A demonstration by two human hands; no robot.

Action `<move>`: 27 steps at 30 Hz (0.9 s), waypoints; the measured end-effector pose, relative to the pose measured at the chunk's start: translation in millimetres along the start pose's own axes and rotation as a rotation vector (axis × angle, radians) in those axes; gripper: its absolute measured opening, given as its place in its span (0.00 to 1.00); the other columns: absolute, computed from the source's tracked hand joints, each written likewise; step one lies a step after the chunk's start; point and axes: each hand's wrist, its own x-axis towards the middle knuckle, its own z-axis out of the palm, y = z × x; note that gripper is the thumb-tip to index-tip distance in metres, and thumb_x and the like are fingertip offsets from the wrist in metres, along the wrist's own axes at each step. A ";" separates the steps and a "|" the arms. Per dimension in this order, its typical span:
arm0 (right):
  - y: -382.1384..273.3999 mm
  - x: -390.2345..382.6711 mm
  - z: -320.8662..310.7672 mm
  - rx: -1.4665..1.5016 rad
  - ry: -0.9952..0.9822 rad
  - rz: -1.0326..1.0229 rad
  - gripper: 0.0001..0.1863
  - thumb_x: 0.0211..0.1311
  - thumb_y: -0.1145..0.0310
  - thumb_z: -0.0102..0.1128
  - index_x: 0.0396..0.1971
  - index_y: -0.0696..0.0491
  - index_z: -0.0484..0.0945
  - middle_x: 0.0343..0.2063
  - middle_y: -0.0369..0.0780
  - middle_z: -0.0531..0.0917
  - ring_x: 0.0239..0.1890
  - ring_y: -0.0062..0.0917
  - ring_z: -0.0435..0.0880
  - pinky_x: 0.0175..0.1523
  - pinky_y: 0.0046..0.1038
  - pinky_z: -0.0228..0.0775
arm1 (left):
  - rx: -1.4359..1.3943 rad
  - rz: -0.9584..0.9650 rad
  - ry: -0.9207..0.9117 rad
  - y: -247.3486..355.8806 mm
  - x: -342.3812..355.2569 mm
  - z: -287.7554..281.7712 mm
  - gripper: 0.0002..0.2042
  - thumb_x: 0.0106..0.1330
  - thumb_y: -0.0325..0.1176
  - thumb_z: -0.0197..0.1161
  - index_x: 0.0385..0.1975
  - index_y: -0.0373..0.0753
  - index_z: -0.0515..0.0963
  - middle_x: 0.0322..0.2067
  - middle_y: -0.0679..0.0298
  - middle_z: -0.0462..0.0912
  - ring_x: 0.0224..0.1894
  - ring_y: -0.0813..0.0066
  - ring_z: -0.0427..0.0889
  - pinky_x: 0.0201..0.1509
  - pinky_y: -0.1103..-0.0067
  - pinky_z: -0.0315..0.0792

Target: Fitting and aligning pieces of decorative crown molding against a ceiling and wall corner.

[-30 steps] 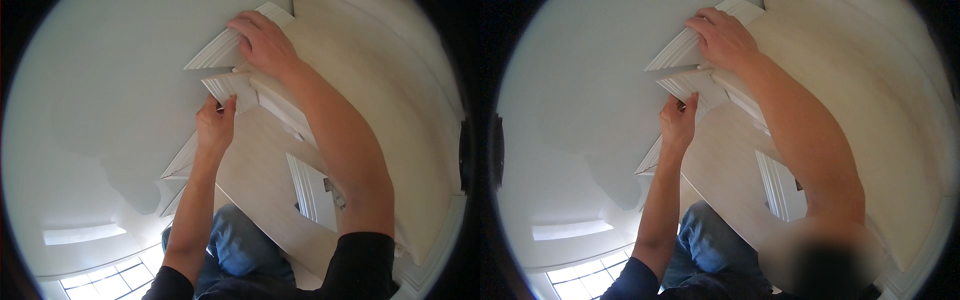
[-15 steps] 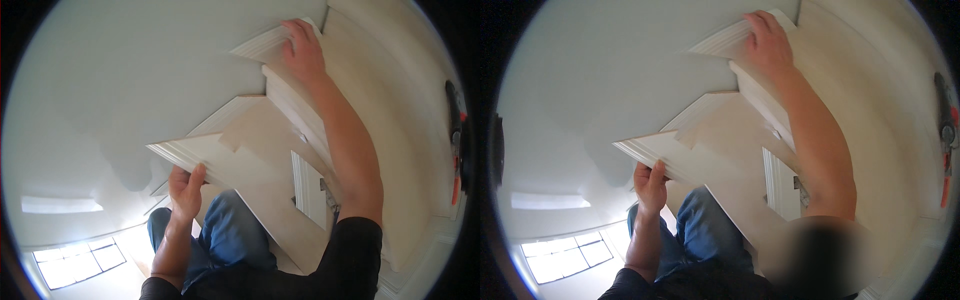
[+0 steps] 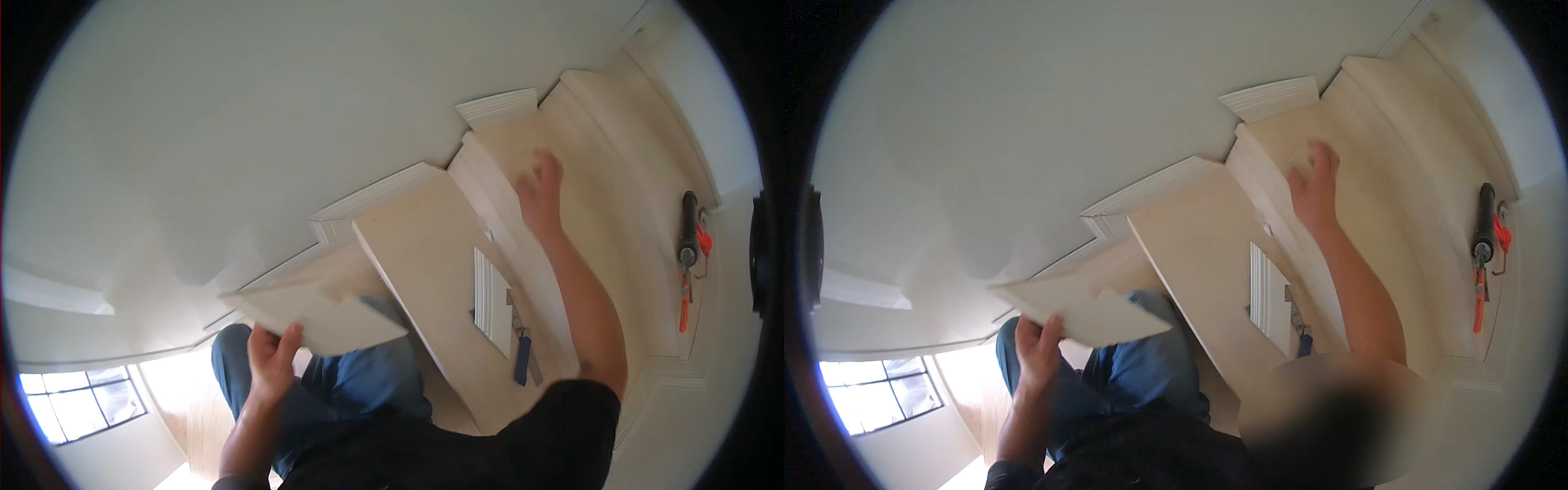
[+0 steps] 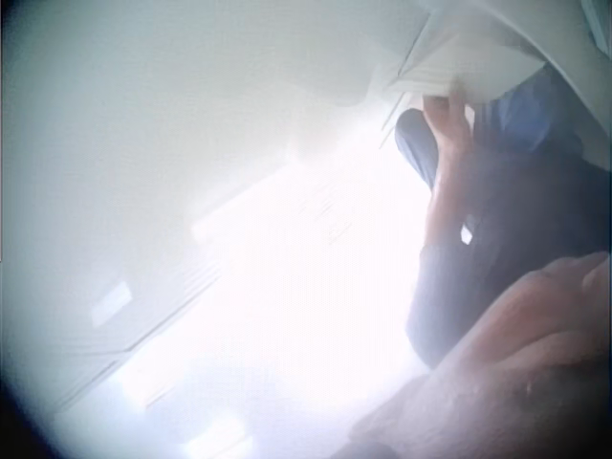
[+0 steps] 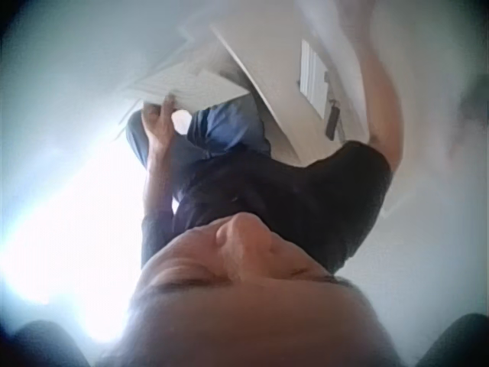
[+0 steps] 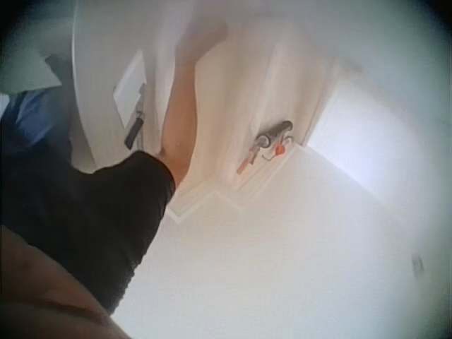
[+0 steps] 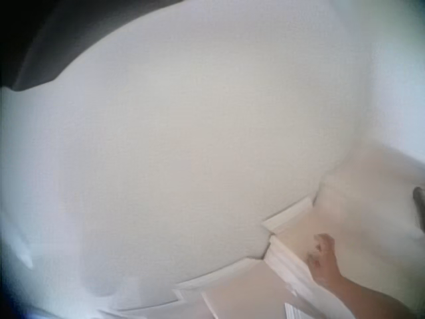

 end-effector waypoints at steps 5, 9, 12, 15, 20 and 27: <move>-16.9 -166.6 -165.6 -0.516 -0.540 -0.183 0.36 0.52 0.65 0.72 0.63 0.57 0.74 0.69 0.54 0.70 0.72 0.54 0.65 0.73 0.55 0.59 | 0.217 -0.108 0.030 -5.3 -25.0 -56.0 0.16 0.75 0.35 0.66 0.52 0.28 0.80 0.46 0.60 0.88 0.48 0.75 0.84 0.55 0.77 0.76; -39.1 -229.5 -200.0 -0.666 -0.597 -0.114 0.30 0.51 0.62 0.71 0.57 0.54 0.80 0.69 0.46 0.72 0.74 0.54 0.62 0.74 0.60 0.55 | 0.125 -0.228 0.010 -2.7 -10.5 -46.1 0.17 0.74 0.35 0.68 0.53 0.28 0.80 0.47 0.59 0.88 0.48 0.75 0.84 0.56 0.77 0.76; -36.6 -236.2 -204.5 -0.686 -0.648 -0.171 0.25 0.49 0.60 0.71 0.49 0.51 0.84 0.69 0.40 0.73 0.75 0.53 0.61 0.75 0.62 0.53 | 0.175 -0.196 -0.206 31.2 23.8 -22.9 0.15 0.74 0.31 0.66 0.54 0.27 0.79 0.49 0.57 0.88 0.49 0.74 0.85 0.58 0.76 0.76; -27.0 -243.3 -211.9 -0.649 -0.686 -0.129 0.22 0.50 0.59 0.70 0.47 0.48 0.87 0.69 0.39 0.73 0.76 0.54 0.58 0.75 0.65 0.50 | 0.208 -0.197 -0.333 91.7 41.1 -2.1 0.17 0.73 0.33 0.64 0.55 0.28 0.79 0.49 0.57 0.87 0.51 0.71 0.83 0.59 0.73 0.74; -1.5 -260.1 -218.5 -0.653 -0.864 -0.132 0.24 0.61 0.52 0.63 0.55 0.44 0.86 0.74 0.42 0.67 0.78 0.62 0.49 0.77 0.71 0.39 | 0.378 -0.167 -0.397 154.6 40.4 16.6 0.14 0.71 0.22 0.62 0.54 0.27 0.81 0.47 0.54 0.89 0.51 0.69 0.86 0.58 0.74 0.76; -14.1 -239.2 -221.8 -0.504 -0.809 -0.083 0.19 0.48 0.57 0.73 0.41 0.46 0.88 0.64 0.38 0.77 0.78 0.52 0.56 0.78 0.64 0.49 | 0.716 -0.035 -0.373 284.2 24.4 40.3 0.13 0.69 0.19 0.63 0.52 0.29 0.81 0.44 0.54 0.89 0.49 0.66 0.87 0.57 0.73 0.77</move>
